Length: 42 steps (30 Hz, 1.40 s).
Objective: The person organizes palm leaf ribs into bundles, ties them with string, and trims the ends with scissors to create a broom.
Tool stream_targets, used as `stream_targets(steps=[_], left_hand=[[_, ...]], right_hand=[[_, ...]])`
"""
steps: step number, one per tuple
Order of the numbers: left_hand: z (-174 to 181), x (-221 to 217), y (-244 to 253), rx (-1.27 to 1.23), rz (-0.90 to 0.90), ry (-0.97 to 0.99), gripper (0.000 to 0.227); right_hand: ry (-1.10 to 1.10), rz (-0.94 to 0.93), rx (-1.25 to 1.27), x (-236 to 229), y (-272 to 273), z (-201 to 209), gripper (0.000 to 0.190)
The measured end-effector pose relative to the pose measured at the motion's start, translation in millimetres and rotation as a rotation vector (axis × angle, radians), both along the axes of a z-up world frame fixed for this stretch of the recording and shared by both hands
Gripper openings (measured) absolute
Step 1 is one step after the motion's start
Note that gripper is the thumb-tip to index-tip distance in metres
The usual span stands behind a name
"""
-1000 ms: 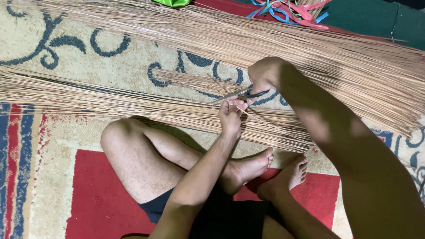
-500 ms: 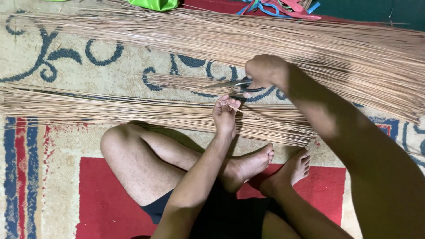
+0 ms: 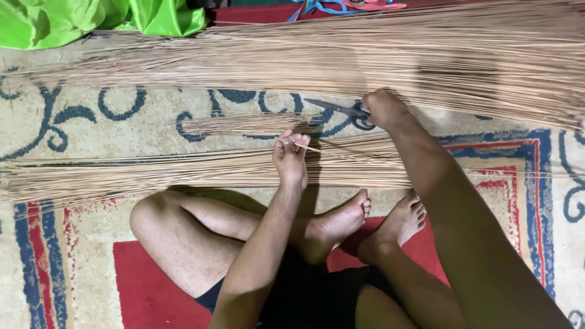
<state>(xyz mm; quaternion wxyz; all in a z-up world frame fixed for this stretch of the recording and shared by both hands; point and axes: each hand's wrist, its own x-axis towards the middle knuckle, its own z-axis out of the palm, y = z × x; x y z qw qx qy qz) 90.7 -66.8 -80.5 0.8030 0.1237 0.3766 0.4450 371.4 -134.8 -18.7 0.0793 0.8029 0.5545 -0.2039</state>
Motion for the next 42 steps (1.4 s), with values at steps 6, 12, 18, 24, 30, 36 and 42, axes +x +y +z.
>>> stream_targets(steps=[6,12,18,24,30,36,42], left_hand=[[17,-4,8,0.015,0.011,-0.019,0.027],[17,-7,39,0.046,0.078,-0.059,0.027],[17,-39,103,0.057,0.141,-0.047,0.028],[-10,-63,120,0.179,0.134,0.584,0.082],[148,-38,32,1.550,-0.647,1.386,0.040],[118,-15,13,1.835,-1.221,1.397,0.022],[88,-44,50,1.882,-1.213,1.437,0.027]], right_hand=[[0.345,0.023,0.185,-58,7,59,0.025],[0.624,-0.139,-0.141,-99,-37,98,0.034],[0.574,-0.113,-0.081,-89,-46,80,0.026],[0.559,-0.152,0.069,-112,-32,82,0.024],[0.430,0.015,0.110,-121,-32,83,0.018],[0.392,0.081,0.212,-132,-39,74,0.019],[0.487,0.029,0.093,-117,-64,120,0.025]])
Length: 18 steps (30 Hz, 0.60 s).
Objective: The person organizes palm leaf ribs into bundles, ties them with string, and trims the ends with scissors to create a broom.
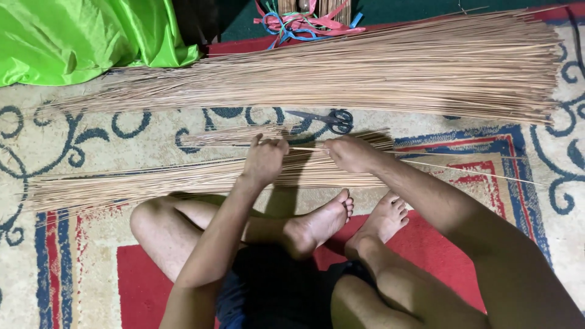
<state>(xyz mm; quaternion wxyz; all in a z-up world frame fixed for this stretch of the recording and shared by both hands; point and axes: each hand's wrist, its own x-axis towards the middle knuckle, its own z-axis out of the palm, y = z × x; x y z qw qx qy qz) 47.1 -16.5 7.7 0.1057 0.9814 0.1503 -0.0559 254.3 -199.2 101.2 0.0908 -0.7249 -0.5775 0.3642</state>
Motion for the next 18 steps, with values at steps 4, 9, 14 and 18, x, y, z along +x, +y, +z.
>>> stream_targets(steps=[4,9,14,18], left_hand=[[-30,-33,45,0.061,0.050,0.055,0.024],[-11,-55,52,0.080,0.064,0.052,0.023],[34,-14,-14,0.022,-0.005,0.011,0.030],[30,24,-54,-0.049,-0.031,-0.086,0.028]], right_hand=[[0.028,-0.025,-0.001,24,-19,-12,0.024],[-0.023,-0.005,0.050,36,-32,-41,0.023],[0.025,0.005,0.106,6,-13,-45,0.023],[0.024,0.022,0.149,-15,4,-67,0.022]])
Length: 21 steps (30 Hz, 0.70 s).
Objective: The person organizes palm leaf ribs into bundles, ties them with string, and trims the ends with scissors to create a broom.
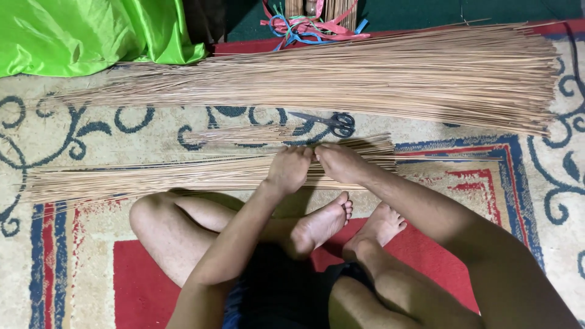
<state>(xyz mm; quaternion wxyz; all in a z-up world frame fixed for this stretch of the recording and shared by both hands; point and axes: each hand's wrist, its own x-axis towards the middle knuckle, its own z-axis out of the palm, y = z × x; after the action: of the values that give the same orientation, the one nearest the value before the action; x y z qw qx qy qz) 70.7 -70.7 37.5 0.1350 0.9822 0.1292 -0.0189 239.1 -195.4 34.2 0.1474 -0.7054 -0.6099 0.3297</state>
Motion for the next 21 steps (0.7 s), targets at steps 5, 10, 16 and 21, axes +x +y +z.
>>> stream_targets(steps=[5,10,16,21], left_hand=[[-20,-22,26,-0.032,0.003,-0.034,0.024],[-41,-80,78,-0.011,0.053,0.027,0.014],[-38,-90,82,0.081,0.090,-0.016,0.015],[2,-40,24,-0.045,-0.008,-0.086,0.018]], right_hand=[[-0.037,-0.019,0.077,22,-16,-12,0.020],[-0.170,-0.076,0.098,60,-52,-29,0.020],[-0.273,-0.056,0.254,59,-60,-34,0.012],[-0.233,-0.019,0.347,18,-39,-47,0.013]])
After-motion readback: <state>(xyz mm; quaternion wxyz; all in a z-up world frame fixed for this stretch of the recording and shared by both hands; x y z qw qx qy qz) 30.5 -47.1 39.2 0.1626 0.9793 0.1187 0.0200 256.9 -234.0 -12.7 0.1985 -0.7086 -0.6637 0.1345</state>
